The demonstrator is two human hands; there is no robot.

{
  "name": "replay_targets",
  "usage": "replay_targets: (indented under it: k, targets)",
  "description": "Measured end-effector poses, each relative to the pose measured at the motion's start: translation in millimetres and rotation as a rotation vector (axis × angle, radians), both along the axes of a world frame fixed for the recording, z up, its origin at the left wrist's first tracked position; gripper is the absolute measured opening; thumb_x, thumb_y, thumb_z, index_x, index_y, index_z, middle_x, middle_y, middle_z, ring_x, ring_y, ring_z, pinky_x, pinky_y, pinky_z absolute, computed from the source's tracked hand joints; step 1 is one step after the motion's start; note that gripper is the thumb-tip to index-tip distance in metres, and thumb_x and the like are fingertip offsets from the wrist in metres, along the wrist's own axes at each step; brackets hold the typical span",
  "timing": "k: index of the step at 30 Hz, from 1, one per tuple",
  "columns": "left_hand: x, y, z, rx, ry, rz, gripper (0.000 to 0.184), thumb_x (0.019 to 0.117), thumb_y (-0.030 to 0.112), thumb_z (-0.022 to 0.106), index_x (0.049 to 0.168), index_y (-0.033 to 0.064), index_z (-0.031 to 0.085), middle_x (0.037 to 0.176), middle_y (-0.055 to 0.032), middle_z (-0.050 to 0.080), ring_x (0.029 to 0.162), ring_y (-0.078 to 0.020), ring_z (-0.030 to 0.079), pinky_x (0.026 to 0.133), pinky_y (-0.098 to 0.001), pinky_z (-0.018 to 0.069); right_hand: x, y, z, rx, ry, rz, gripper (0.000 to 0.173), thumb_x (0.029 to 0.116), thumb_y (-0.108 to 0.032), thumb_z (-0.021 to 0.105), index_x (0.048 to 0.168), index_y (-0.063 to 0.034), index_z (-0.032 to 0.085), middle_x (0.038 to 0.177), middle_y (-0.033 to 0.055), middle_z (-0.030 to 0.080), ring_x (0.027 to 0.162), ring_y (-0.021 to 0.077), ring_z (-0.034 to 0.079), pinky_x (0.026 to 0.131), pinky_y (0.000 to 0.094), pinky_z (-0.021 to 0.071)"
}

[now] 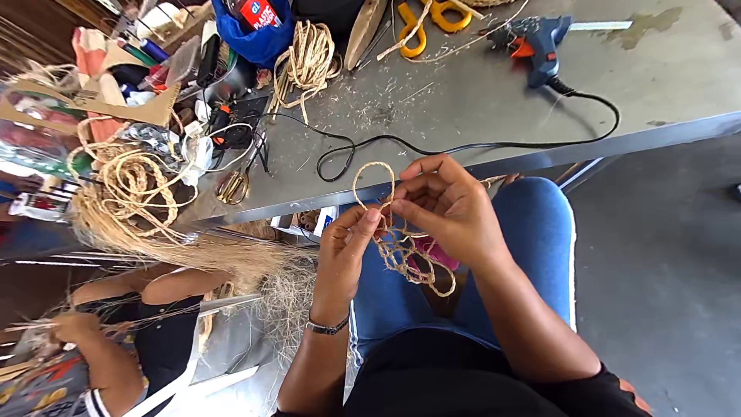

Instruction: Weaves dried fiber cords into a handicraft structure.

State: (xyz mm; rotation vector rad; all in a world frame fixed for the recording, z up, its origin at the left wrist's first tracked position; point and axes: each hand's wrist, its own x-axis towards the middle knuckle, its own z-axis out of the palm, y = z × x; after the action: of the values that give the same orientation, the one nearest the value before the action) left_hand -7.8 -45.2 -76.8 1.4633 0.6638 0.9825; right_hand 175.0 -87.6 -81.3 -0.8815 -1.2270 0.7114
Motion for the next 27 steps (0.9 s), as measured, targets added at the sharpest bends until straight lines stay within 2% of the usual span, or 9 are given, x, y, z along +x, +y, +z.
replay_targets:
  k: [4, 6, 8, 10, 13, 15, 19, 23, 27]
  targets:
    - [1.3, 1.3, -2.0, 0.007, -0.008, 0.031, 0.013, 0.1014, 0.012, 0.061, 0.105, 0.007, 0.072, 0.095, -0.0026, 0.071, 0.086, -0.0103, 0.068, 0.083, -0.0299, 0.0583, -1.4, 1.3, -5.9, 0.009, -0.083, -0.06, 0.022, 0.0904, -0.009, 0.075, 0.109, -0.0059, 0.065, 0.099, 0.0021, 0.071, 0.08, 0.0087, 0.066, 0.066, 0.0218, 0.0561]
    - [1.8, 3.9, -3.7, 0.068, -0.018, 0.097, 0.013, 0.1017, 0.011, 0.061, 0.107, 0.0061, 0.072, 0.095, -0.003, 0.071, 0.084, -0.01, 0.068, 0.082, -0.0294, 0.0594, -3.1, 0.3, -7.4, 0.027, -0.201, -0.124, 0.022, 0.0927, -0.02, 0.075, 0.11, -0.0079, 0.068, 0.11, 0.003, 0.066, 0.09, 0.008, 0.063, 0.072, 0.0219, 0.0541]
    - [0.8, 7.7, -4.4, 0.159, 0.015, 0.169, 0.015, 0.1024, 0.012, 0.06, 0.108, 0.0042, 0.071, 0.095, -0.0042, 0.072, 0.083, -0.0107, 0.068, 0.08, -0.0292, 0.0593, -6.3, -0.9, -5.0, 0.06, -0.334, -0.208, 0.017, 0.0911, -0.026, 0.076, 0.099, -0.0116, 0.074, 0.109, 0.0033, 0.06, 0.097, 0.0093, 0.059, 0.078, 0.0226, 0.0521]
    - [1.4, 9.1, -4.7, 0.259, 0.093, 0.241, 0.014, 0.1025, 0.012, 0.06, 0.107, 0.0044, 0.071, 0.093, -0.0031, 0.071, 0.08, -0.0104, 0.068, 0.076, -0.0281, 0.0587, -9.6, -1.2, -3.9, 0.068, -0.44, -0.271, 0.016, 0.0904, -0.031, 0.077, 0.091, -0.0148, 0.079, 0.106, 0.0034, 0.06, 0.097, 0.0124, 0.055, 0.082, 0.0267, 0.0478]
    - [5.8, 4.6, -7.9, 0.311, 0.137, 0.275, 0.014, 0.1019, 0.011, 0.061, 0.107, 0.0023, 0.07, 0.093, -0.0045, 0.071, 0.082, -0.0128, 0.069, 0.077, -0.0305, 0.0603, -12.9, -1.7, -8.7, 0.026, -0.533, -0.33, 0.018, 0.0915, -0.034, 0.076, 0.094, -0.0169, 0.081, 0.105, 0.0018, 0.062, 0.095, 0.0144, 0.055, 0.081, 0.0306, 0.0481]
    - [10.3, -0.2, -7.9, 0.304, 0.124, 0.268, 0.016, 0.1009, 0.01, 0.061, 0.106, -0.0018, 0.071, 0.094, -0.0078, 0.07, 0.083, -0.0147, 0.069, 0.077, -0.0314, 0.0603, -13.9, -1.7, -13.5, -0.008, -0.547, -0.346, 0.019, 0.0934, -0.035, 0.073, 0.095, -0.0173, 0.082, 0.105, 0.0014, 0.065, 0.098, 0.0163, 0.057, 0.085, 0.0354, 0.0502]
    - [20.1, -3.7, -4.5, 0.288, 0.023, 0.239, 0.015, 0.0999, 0.009, 0.063, 0.106, -0.0034, 0.069, 0.099, -0.0087, 0.068, 0.083, -0.0122, 0.067, 0.074, -0.0275, 0.0598, -13.8, 2.6, -10.1, 0.05, -0.556, -0.4, 0.015, 0.0906, -0.028, 0.071, 0.09, -0.0159, 0.081, 0.106, 0.0039, 0.068, 0.098, 0.0195, 0.06, 0.085, 0.0382, 0.0509]
    - [23.6, -4.6, -2.8, 0.281, -0.023, 0.256, 0.015, 0.1003, 0.008, 0.062, 0.106, -0.0027, 0.069, 0.101, -0.0083, 0.067, 0.085, -0.0114, 0.066, 0.076, -0.0264, 0.0581, -19.2, 2.3, -11.2, 0.123, -0.531, -0.438, 0.013, 0.0895, -0.025, 0.07, 0.089, -0.0145, 0.079, 0.104, 0.0048, 0.066, 0.096, 0.0173, 0.06, 0.083, 0.0352, 0.0511]
    - [26.3, -2.7, -4.0, 0.425, -0.025, 0.32, 0.013, 0.0996, 0.007, 0.061, 0.104, -0.0022, 0.069, 0.098, -0.0075, 0.066, 0.086, -0.0104, 0.065, 0.078, -0.0249, 0.057, -26.2, 8.1, -19.2, 0.174, -0.372, -0.393, 0.012, 0.088, -0.021, 0.073, 0.091, -0.0105, 0.077, 0.104, 0.0048, 0.061, 0.097, 0.007, 0.058, 0.083, 0.0179, 0.0507]
